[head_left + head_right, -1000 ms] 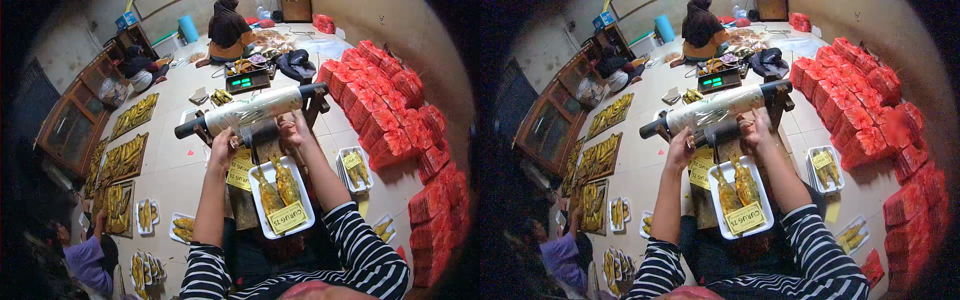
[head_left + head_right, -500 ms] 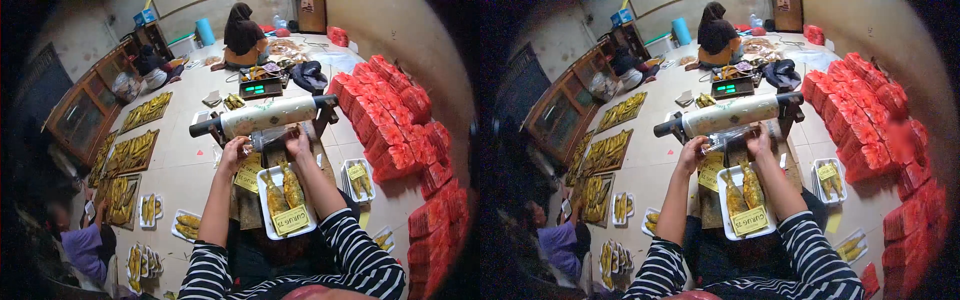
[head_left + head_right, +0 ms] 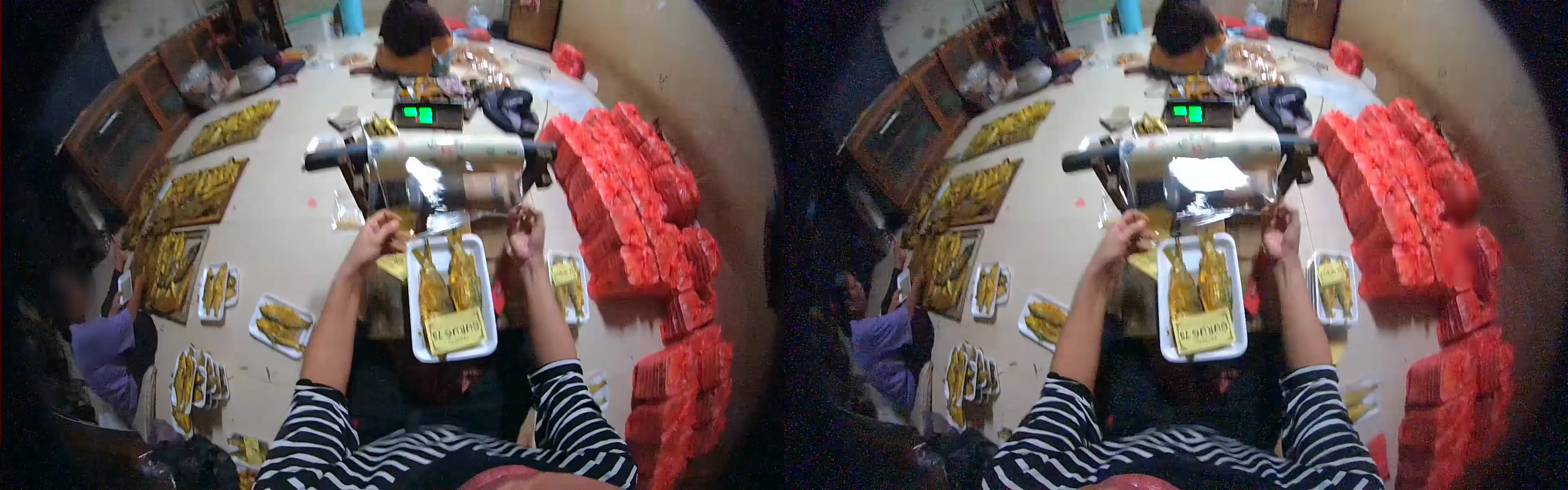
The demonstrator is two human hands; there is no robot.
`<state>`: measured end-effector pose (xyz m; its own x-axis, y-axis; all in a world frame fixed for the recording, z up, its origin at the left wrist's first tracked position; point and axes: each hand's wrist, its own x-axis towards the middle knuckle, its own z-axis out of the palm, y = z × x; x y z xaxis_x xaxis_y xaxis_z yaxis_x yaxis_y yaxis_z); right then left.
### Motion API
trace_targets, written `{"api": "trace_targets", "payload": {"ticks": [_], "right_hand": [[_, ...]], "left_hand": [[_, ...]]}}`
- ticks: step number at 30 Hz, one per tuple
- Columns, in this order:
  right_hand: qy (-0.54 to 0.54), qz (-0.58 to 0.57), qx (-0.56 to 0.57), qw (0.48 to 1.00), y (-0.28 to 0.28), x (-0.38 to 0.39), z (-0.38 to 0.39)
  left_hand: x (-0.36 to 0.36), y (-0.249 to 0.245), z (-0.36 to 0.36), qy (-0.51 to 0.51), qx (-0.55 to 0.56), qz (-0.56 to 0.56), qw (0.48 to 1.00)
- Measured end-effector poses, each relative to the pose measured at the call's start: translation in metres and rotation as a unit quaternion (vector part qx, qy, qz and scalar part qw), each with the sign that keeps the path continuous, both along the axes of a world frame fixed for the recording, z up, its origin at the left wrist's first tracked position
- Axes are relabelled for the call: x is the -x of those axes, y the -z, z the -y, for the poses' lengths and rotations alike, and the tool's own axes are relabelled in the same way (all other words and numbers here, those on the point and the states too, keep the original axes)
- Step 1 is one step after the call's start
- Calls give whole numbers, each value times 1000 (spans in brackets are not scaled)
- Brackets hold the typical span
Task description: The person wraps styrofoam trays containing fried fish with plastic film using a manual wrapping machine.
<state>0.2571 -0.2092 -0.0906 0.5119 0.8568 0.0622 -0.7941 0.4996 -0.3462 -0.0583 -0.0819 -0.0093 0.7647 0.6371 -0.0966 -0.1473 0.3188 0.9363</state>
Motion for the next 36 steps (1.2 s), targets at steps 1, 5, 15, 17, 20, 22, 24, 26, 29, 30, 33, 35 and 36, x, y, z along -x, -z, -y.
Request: {"api": "trace_targets", "payload": {"ticks": [1,5,15,17,20,22,24,26,29,30,33,35,36], "right_hand": [[18,15,63,998,-11,6,21],[-178,68,71,979,-77,69,113],[-210,432,382,790,12,148,238],[-257,373,431,780,9,144,226],[-230,248,393,855,21,155,225],[-151,84,311,935,19,171,217],[-123,-155,130,972,48,176,216],[-19,-131,295,946,53,211,199],[-46,-184,291,938,43,265,185],[-66,-173,248,951,39,261,186],[-81,-199,192,958,-6,249,184],[-60,63,396,914,8,249,191],[-55,50,391,917,-4,242,193]], "left_hand": [[14,-17,14,0,-28,-31,999],[86,-8,71,182,-57,-44,981],[121,74,232,-148,25,-288,946],[91,84,221,18,214,-159,964],[61,96,197,-160,79,-169,969],[60,97,202,-203,53,-111,971],[75,100,211,-167,102,-109,975],[78,92,220,-135,154,-70,976],[76,87,226,-120,90,-102,983],[78,86,221,-111,36,-137,984],[80,74,212,-107,-87,-216,967],[84,76,210,-132,-49,-202,969],[91,84,207,-150,20,-166,974]]}}
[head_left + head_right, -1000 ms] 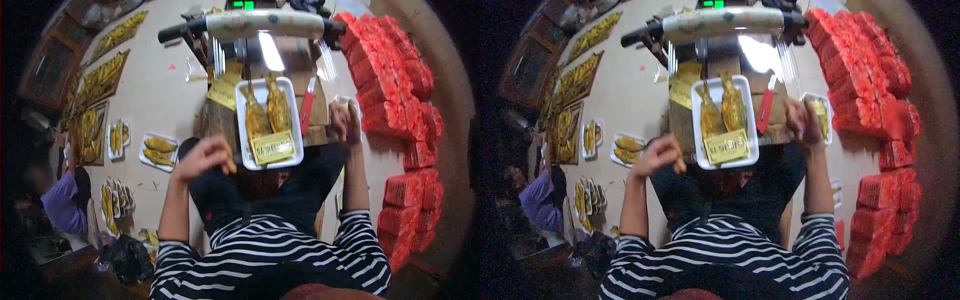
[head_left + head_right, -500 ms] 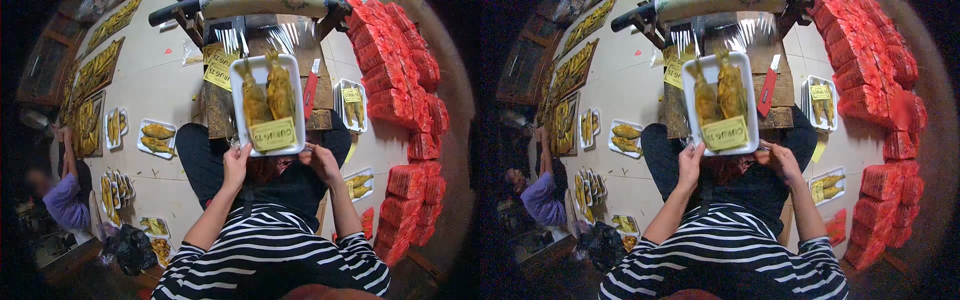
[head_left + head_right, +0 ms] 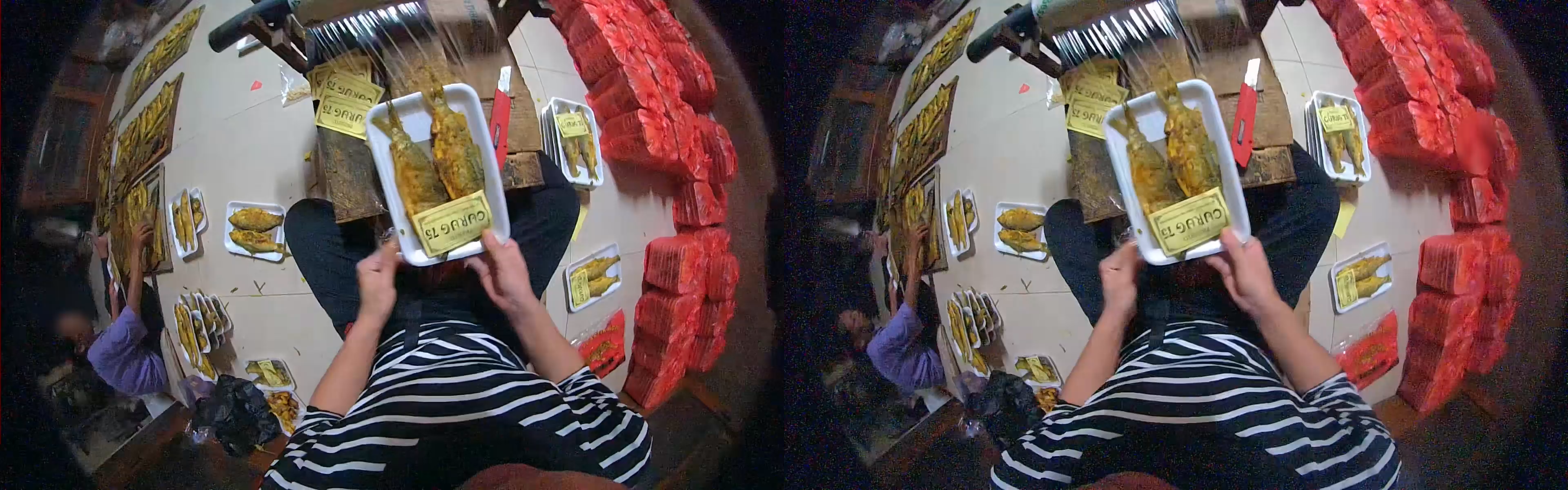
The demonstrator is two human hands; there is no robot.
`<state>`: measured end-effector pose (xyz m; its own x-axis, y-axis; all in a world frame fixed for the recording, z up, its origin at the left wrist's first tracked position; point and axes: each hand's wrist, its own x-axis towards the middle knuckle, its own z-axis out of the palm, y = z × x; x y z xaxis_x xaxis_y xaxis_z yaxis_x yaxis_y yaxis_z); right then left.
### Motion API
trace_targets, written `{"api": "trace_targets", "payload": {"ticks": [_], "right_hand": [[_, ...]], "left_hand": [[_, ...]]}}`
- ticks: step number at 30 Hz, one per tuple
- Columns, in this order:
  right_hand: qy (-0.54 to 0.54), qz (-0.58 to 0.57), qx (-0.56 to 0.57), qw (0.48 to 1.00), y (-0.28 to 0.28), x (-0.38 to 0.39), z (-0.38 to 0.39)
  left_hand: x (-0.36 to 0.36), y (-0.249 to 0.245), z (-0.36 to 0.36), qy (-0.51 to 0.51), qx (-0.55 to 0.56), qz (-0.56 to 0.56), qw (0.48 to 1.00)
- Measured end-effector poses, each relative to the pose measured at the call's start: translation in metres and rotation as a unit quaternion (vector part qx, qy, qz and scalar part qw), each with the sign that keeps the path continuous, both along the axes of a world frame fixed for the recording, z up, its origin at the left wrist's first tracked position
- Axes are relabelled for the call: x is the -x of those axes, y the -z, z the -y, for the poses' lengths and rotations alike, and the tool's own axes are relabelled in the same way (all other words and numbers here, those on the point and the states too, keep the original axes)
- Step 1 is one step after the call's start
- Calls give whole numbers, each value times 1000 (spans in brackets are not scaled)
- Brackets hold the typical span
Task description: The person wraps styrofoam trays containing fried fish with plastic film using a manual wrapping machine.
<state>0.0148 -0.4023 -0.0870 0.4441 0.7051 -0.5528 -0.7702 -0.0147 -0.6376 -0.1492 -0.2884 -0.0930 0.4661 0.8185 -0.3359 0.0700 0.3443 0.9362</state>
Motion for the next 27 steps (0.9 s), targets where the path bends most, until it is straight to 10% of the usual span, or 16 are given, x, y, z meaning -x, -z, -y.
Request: {"api": "trace_targets", "payload": {"ticks": [6,9,14,17,21,24,27], "right_hand": [[-13,-127,-103,986,22,16,23],[8,-157,-87,984,29,38,19],[-189,266,134,936,71,24,38],[-148,417,137,886,70,21,34],[43,571,-52,818,12,-4,-21],[-53,558,-4,828,-30,-42,-66],[-170,451,1,876,-47,-82,-97]], "left_hand": [[10,70,1,-121,211,100,965],[5,106,52,-20,347,90,933],[2,40,15,28,543,354,761],[0,60,10,141,260,54,954],[-23,57,-1,81,40,-126,988],[-23,19,-9,55,-136,-184,972],[-29,-18,-43,29,-242,18,970]]}}
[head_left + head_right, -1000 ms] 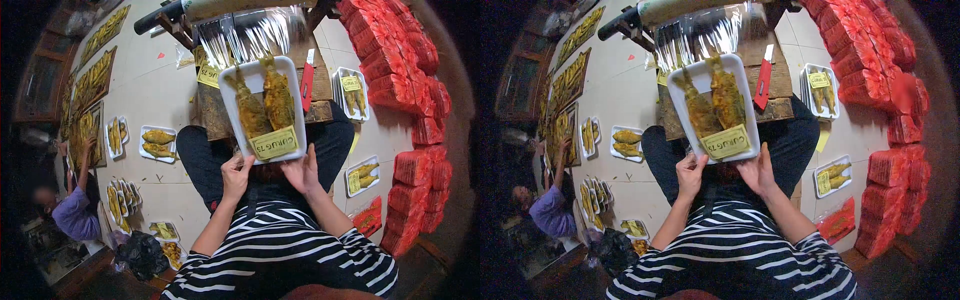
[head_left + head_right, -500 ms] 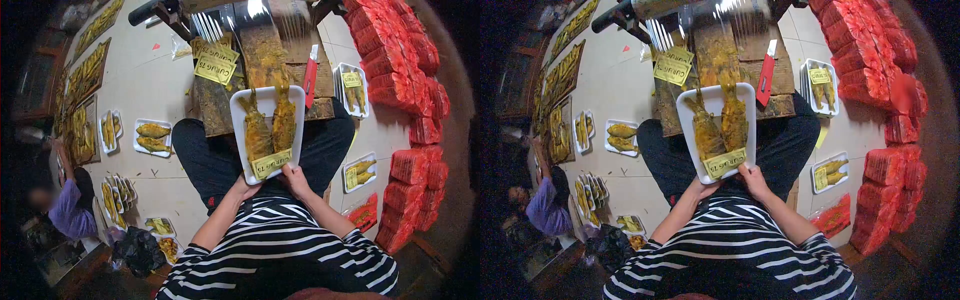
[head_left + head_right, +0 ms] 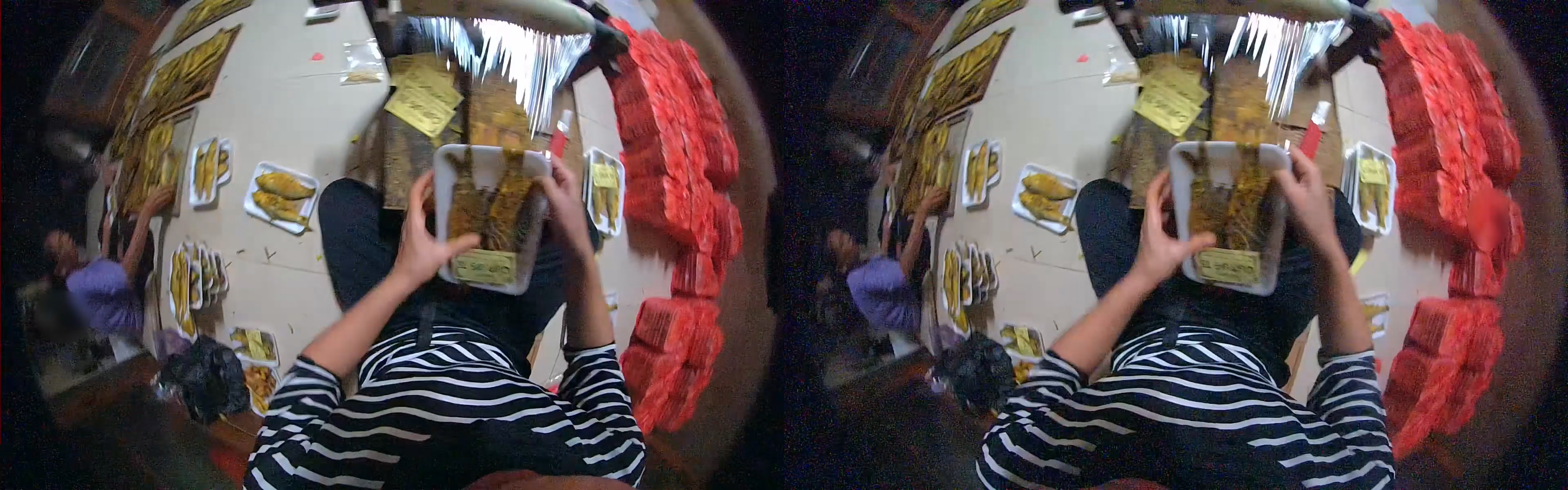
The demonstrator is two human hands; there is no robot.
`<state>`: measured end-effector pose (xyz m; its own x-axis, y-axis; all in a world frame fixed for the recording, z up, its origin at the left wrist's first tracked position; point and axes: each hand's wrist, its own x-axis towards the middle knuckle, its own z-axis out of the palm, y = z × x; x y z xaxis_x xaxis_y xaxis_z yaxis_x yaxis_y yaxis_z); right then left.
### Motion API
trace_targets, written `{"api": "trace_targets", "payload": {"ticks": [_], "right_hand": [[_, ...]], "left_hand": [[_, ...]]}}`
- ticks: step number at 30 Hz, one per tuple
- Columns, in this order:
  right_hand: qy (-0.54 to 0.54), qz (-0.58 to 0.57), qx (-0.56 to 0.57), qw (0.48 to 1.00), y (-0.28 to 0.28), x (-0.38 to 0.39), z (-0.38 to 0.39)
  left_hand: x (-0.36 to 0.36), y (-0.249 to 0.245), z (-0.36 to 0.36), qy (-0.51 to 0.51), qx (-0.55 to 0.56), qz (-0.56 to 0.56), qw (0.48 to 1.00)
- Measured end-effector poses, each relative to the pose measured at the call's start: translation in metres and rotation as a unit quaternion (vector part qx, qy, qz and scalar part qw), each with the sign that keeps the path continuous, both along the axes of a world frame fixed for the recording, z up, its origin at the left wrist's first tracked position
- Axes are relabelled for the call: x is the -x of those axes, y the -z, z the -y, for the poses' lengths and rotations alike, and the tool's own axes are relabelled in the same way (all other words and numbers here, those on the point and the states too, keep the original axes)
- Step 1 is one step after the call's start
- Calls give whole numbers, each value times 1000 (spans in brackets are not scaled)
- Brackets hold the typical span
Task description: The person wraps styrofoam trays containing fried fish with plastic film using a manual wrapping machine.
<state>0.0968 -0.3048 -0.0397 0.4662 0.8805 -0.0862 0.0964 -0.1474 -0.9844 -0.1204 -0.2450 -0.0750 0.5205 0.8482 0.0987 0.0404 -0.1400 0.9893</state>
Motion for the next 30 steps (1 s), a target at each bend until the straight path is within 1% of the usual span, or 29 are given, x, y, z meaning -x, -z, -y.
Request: {"api": "trace_targets", "payload": {"ticks": [1,2,3,4,6,7,8,9,10,12,13,14,16,18,19,20,21,22,24,25,26,27,28,29,30], "right_hand": [[-7,63,-22,998,-6,-9,-1],[-14,126,-45,991,-17,-13,-3],[-50,151,-116,980,-54,1,-8],[-79,175,-191,963,-88,14,-10],[26,154,-210,965,-98,20,-2],[44,133,-253,957,-80,12,7],[30,97,-221,970,-68,10,25],[-31,56,-283,957,-40,-1,52],[-90,76,-246,962,-56,9,57],[-209,125,-175,954,-89,31,67],[-261,50,-205,942,-87,37,66],[-273,40,-190,942,-87,39,71],[-325,23,-131,936,-82,32,69],[-315,-143,-106,932,-64,18,56],[-185,-48,-40,981,-55,8,44],[-51,46,29,997,-43,-1,30],[34,197,-7,980,-18,-13,10],[115,342,-43,932,7,-21,-6],[131,520,33,844,30,-31,-14],[145,529,-3,836,48,-42,-11],[164,421,-11,892,55,-54,-6],[182,307,-16,934,60,-65,1],[198,188,-19,962,59,-70,7],[223,105,-109,963,56,-76,14],[244,21,-199,949,42,-77,18]], "left_hand": [[-8,-21,-25,25,-3,89,996],[-9,-54,-49,106,131,150,974],[-10,-88,-64,118,103,166,974],[-19,-102,-76,116,44,214,969],[-15,-141,-90,217,44,238,946],[-19,-136,-104,258,93,201,941],[-26,-126,-123,298,140,164,930],[-34,-120,-132,339,187,128,913],[-38,-129,-124,236,121,27,964],[-56,-90,-137,199,103,-89,971],[-56,-74,-137,203,66,-126,969],[-51,-60,-135,206,28,-162,965],[-38,-39,-120,218,156,-120,956],[-27,-28,-105,192,166,-100,962],[-29,-19,-97,171,187,-41,966],[-30,-7,-91,147,208,17,967],[-31,3,-86,119,229,75,963],[-35,8,-81,72,216,105,968],[-44,12,-76,-33,185,169,968],[-44,13,-74,-29,198,154,968],[-46,18,-75,-34,225,185,956],[-47,27,-74,-38,254,215,942],[-47,31,-73,-42,283,245,926],[-46,34,-72,-41,304,258,916],[-46,28,-70,-48,329,274,903]]}}
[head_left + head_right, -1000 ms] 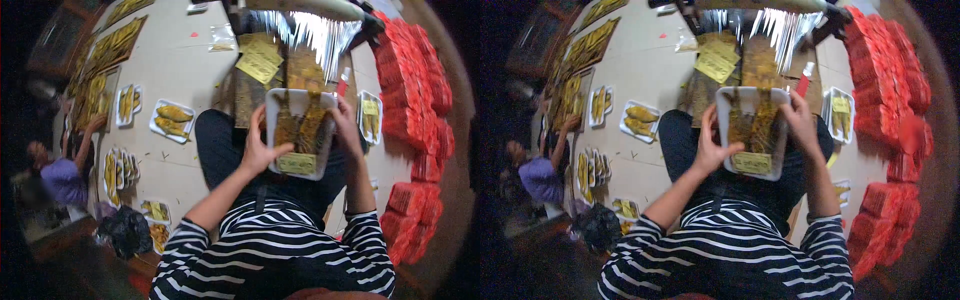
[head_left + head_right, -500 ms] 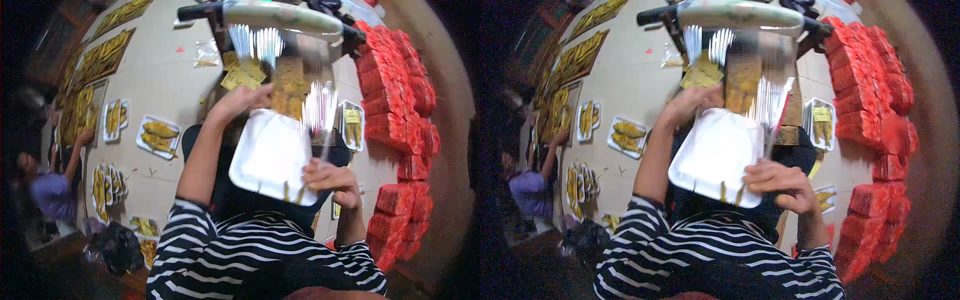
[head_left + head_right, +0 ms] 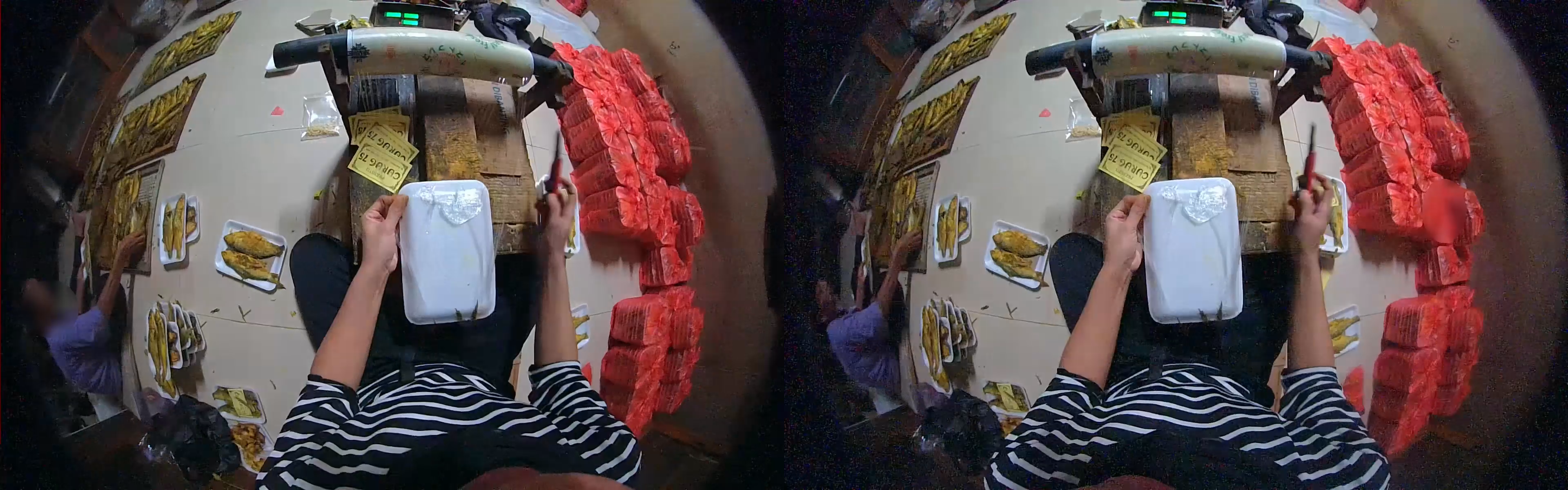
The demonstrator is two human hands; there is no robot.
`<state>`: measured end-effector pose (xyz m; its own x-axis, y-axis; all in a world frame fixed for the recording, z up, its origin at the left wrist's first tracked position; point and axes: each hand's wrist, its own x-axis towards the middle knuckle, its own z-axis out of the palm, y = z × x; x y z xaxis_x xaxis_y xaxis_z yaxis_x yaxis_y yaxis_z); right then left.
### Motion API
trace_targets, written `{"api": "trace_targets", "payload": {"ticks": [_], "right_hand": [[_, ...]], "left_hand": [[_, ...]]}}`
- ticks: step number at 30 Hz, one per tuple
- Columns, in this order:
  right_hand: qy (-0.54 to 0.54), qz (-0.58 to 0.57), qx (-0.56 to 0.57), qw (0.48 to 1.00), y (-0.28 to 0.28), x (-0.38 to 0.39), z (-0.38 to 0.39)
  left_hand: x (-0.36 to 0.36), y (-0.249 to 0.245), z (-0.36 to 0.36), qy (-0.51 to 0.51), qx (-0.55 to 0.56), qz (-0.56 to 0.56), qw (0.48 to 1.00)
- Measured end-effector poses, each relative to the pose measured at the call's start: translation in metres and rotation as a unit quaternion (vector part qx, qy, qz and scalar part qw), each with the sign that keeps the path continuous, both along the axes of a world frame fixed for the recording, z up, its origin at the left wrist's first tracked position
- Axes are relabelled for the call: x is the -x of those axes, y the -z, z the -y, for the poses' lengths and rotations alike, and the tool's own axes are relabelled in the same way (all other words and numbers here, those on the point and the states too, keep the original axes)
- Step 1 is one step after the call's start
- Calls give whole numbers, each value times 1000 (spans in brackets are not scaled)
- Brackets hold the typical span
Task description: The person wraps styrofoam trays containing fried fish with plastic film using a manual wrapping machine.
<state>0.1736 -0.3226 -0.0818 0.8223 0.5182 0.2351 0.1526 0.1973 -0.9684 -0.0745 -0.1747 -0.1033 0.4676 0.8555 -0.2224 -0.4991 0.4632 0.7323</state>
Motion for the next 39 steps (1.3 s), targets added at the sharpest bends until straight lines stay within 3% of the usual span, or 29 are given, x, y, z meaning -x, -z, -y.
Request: {"api": "trace_targets", "payload": {"ticks": [1,4,6,8,9,10,11,13,14,15,16,18,20,22,24,27,29,31,32,33,34,35,36,38,39], "right_hand": [[-13,-24,-53,998,-31,16,-7],[-230,-10,93,969,-90,39,-24],[-366,177,122,906,-98,67,-60],[-416,369,174,813,-115,100,-84],[-382,446,241,773,-121,113,-89],[-343,516,305,723,-125,120,-89],[-301,533,333,717,-128,121,-85],[-308,515,375,707,-131,88,-68],[-307,396,383,776,-142,70,-51],[-216,416,497,731,-146,46,-30],[-199,406,519,725,-145,25,-11],[-165,386,564,711,-143,-18,29],[-177,195,408,874,-97,-22,39],[-166,296,373,864,-68,15,22],[-149,311,290,893,-33,38,11],[-31,431,232,871,-12,46,-9],[-140,233,212,939,-14,46,-19],[-143,356,151,911,-49,59,-42],[-182,421,150,876,-56,64,-57],[-257,408,159,862,-55,72,-71],[-299,507,230,775,-60,80,-88],[-278,529,217,772,-55,90,-105],[-290,510,132,799,-31,92,-130],[-410,371,158,818,-33,106,-150],[-389,404,137,817,-37,106,-153]], "left_hand": [[0,-10,3,-5,29,16,999],[3,-11,9,-17,61,42,997],[1,-15,11,-39,46,41,997],[-3,-26,18,-81,20,26,996],[-5,-39,21,-103,15,-34,994],[-4,-34,21,-84,3,-4,996],[0,-24,19,-65,-9,25,998],[6,-13,14,-23,14,68,997],[6,-15,14,-39,42,69,996],[6,-17,13,-46,68,66,994],[7,-18,13,-51,94,61,992],[3,-8,10,-83,47,79,992],[-2,0,7,-92,23,99,991],[-5,4,4,-84,26,119,989],[-6,3,6,-83,41,140,986],[-4,5,5,-88,57,138,985],[-3,10,6,-85,47,124,987],[0,8,4,-41,55,105,992],[1,6,4,-18,59,96,994],[4,2,4,7,48,78,996],[2,-3,6,2,-5,47,999],[-2,-10,10,-2,-59,16,998],[-5,-14,12,-5,-114,-14,993],[0,-14,6,-12,-174,-58,983],[1,-17,6,-27,-210,-84,974]]}}
